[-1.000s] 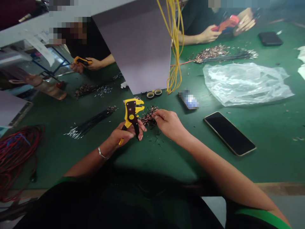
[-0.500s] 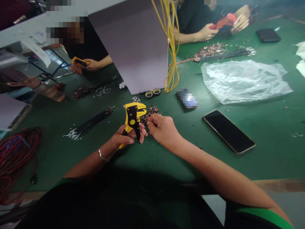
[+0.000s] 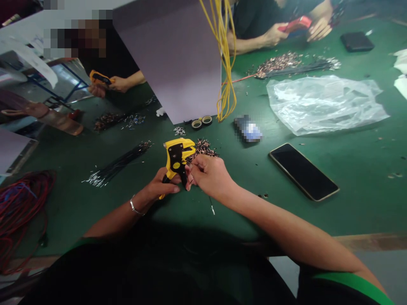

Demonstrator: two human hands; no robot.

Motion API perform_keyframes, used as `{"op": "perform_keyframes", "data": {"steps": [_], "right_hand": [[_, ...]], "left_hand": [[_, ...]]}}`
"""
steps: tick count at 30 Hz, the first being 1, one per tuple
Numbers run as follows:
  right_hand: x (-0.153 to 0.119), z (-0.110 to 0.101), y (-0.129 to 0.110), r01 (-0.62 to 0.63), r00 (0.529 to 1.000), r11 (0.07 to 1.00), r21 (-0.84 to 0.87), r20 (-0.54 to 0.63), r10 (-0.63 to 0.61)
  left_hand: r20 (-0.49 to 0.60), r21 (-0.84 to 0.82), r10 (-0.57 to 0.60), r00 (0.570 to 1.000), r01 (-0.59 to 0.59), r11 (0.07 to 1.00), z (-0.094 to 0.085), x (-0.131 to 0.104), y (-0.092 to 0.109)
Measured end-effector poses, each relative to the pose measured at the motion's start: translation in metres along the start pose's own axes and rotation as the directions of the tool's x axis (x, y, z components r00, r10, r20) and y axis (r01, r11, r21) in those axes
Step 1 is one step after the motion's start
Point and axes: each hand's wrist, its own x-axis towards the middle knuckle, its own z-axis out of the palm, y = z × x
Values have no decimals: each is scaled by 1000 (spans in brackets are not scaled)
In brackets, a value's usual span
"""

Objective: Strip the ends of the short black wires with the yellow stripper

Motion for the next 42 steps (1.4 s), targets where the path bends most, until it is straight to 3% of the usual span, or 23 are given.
{"op": "perform_keyframes", "data": {"steps": [11, 18, 23, 32, 42], "right_hand": [[-2, 2, -6, -49, 998, 999, 12, 36, 49], [-2, 2, -2, 0, 999, 1000, -1, 35, 0], [-1, 3, 4, 36, 999, 999, -35, 33, -35], [0, 2, 11, 27, 999, 995, -95, 26, -25], [1, 4, 14, 6, 1000, 998, -67, 27, -4]], "left_hand": [[-28, 54, 31, 999, -29, 998, 1, -1, -3], [-51, 145, 44, 998, -36, 989, 3, -1, -4], [-76, 272, 103, 992, -78, 959, 6, -2, -3], [-148, 482, 140, 979, -52, 874, 6, -4, -6], [-294, 366, 99, 951, 16, 931, 12, -4, -9]]}}
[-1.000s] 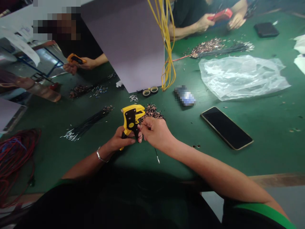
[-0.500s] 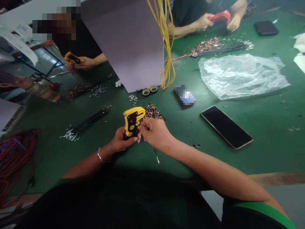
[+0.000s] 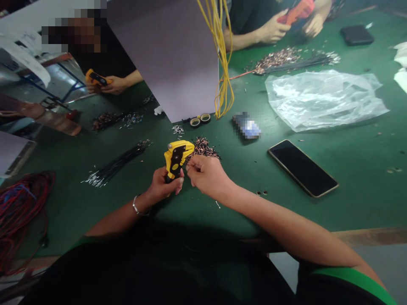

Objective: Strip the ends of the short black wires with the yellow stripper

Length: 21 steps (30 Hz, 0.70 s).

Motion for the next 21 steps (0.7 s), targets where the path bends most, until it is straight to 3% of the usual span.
{"op": "perform_keyframes", "data": {"steps": [8, 12, 15, 21], "right_hand": [[7, -8, 4, 52, 997, 998, -19, -59, -53], [14, -20, 3, 79, 982, 996, -36, -168, -84], [18, -27, 4, 82, 976, 996, 45, -205, -71], [20, -32, 8, 102, 984, 972, 212, -163, -68]], "left_hand": [[130, -312, -87, 988, 124, 942, -5, 8, 1], [226, -447, -66, 972, 164, 879, -9, 11, 4], [286, -499, -30, 958, 176, 849, -12, 13, 7], [392, -516, -14, 920, 232, 825, -16, 16, 11]]}}
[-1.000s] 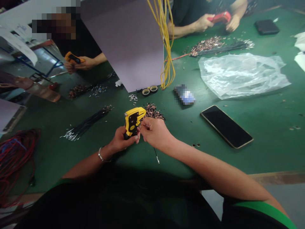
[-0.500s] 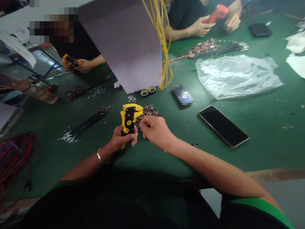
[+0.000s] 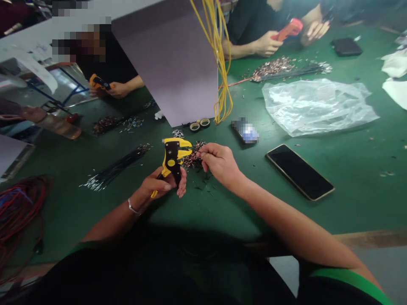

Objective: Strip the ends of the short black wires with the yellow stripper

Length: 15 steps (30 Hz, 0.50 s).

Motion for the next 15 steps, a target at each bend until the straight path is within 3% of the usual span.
{"op": "perform_keyframes", "data": {"steps": [7, 15], "right_hand": [[-1, 1, -3, 7, 997, 998, 60, 80, -12], [-1, -2, -6, 21, 992, 998, -52, 127, -14]], "left_hand": [[54, -16, -62, 997, 63, 998, -2, -1, 0], [90, -56, -108, 990, 113, 992, -2, -3, 5]]}}
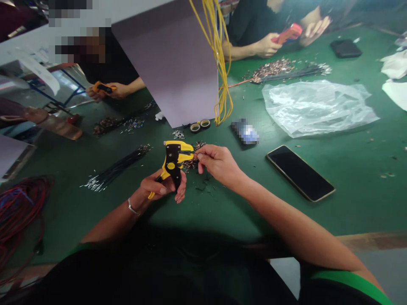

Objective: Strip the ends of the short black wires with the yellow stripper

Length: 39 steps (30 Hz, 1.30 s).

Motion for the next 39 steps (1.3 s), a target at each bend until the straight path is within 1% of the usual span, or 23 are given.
{"op": "perform_keyframes", "data": {"steps": [3, 10, 16, 23, 28, 33, 39], "right_hand": [[0, -2, 0, 12, 1000, 998, -69, 16, -11], [-1, -3, -2, 37, 999, 984, -174, 43, -30], [-2, -4, -5, 48, 997, 980, -191, 61, -37], [-2, -4, -5, 47, 998, 974, -221, 52, -37], [-1, -3, -3, 38, 998, 976, -215, 54, -27], [0, -3, -1, 35, 998, 977, -209, 52, -25], [2, -3, 0, -5, 999, 994, -111, 45, 10]], "left_hand": [[18, 8, -17, 1000, 17, 1000, 0, 0, 1], [-10, 26, -31, 999, 32, 999, 0, 1, 1], [-5, 42, -11, 1000, 11, 999, -2, -1, -2], [-13, 71, 0, 1000, 1, 997, -3, -2, -4], [-39, 78, 12, 999, -9, 997, -1, -2, -5], [-75, 79, 30, 997, -24, 997, 5, -2, -4], [-152, 94, 62, 986, -48, 994, 11, -3, -6]]}}
